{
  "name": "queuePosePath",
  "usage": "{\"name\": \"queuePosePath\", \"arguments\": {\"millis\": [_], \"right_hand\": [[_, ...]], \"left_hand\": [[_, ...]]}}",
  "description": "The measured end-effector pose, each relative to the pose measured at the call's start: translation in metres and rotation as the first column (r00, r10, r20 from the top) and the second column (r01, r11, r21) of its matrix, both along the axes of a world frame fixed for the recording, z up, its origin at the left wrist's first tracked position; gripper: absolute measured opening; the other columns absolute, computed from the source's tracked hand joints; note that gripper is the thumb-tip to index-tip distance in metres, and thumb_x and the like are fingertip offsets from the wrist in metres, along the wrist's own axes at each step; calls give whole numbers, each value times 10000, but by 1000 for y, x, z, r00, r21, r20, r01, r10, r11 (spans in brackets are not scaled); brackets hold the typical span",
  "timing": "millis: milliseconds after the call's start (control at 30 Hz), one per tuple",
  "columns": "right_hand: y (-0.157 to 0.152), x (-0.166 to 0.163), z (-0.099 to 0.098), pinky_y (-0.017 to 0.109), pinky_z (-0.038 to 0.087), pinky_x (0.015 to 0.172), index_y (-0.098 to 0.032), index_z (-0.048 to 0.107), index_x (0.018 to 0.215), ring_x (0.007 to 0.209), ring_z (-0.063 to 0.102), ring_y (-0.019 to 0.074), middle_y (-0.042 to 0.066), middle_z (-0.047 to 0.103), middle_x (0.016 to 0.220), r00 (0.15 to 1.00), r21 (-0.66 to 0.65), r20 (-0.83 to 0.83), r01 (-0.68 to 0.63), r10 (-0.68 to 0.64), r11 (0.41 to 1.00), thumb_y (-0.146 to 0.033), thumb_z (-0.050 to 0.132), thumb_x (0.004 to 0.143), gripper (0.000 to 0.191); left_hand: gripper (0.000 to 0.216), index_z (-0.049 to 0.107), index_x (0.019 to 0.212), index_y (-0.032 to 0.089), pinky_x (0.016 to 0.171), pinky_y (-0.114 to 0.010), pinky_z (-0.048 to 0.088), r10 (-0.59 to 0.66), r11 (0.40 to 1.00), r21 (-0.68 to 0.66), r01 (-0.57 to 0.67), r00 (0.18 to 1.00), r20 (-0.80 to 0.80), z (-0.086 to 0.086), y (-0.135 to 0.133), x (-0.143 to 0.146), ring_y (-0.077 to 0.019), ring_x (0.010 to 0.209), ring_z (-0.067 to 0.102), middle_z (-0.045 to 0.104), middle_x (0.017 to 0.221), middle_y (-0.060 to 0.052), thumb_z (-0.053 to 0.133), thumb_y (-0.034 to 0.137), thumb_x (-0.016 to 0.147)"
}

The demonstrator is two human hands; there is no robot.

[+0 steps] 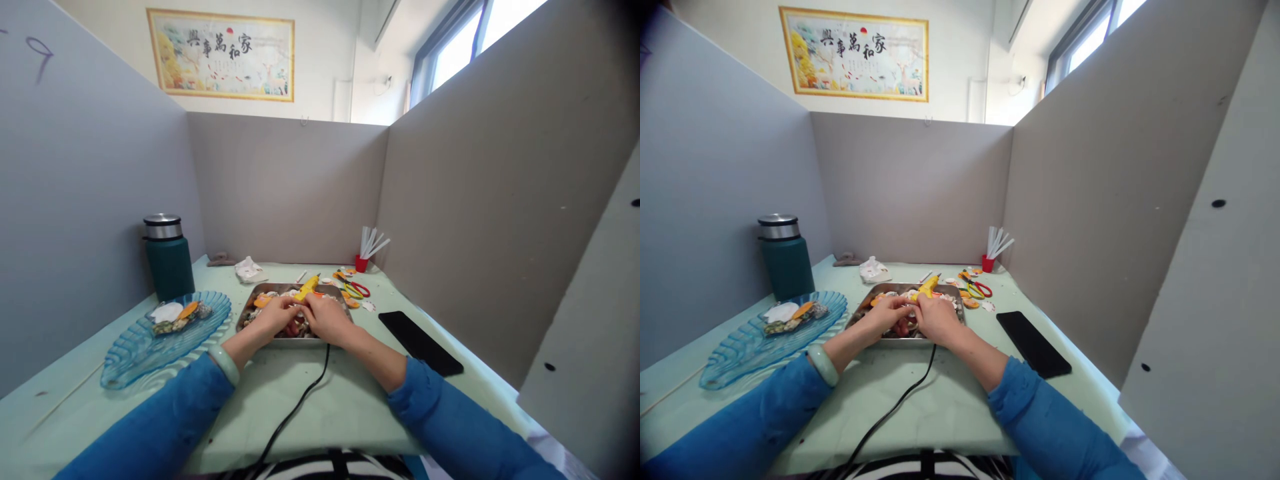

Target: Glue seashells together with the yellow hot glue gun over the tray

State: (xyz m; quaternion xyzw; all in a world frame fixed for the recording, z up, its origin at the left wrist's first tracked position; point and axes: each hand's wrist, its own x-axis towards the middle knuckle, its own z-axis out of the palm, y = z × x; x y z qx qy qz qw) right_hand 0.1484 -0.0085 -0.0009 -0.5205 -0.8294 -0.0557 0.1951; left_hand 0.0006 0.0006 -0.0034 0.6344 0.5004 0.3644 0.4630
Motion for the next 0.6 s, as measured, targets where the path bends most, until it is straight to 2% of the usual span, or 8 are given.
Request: {"name": "queuePosePath", "arguments": {"millis": [400,600], "right_hand": [[2,0,-2,262,327,649,-159,544,965,800,606,195,86,664,856,1000,44,-5,-11,11,999,-358,315,947,304],[2,1,-3,253,324,644,-174,544,971,800,608,184,68,668,868,1000,52,-17,-13,14,999,-366,329,946,290]], "left_hand": [[206,596,876,113,445,-203,440,24,1000,0,-25,998,59,2,-3,1,-101,394,538,560,455,25,567,270,745],[278,596,912,101,441,-208,441,39,999,1,-39,996,75,3,-3,1,-109,398,536,549,437,21,592,306,725]]}}
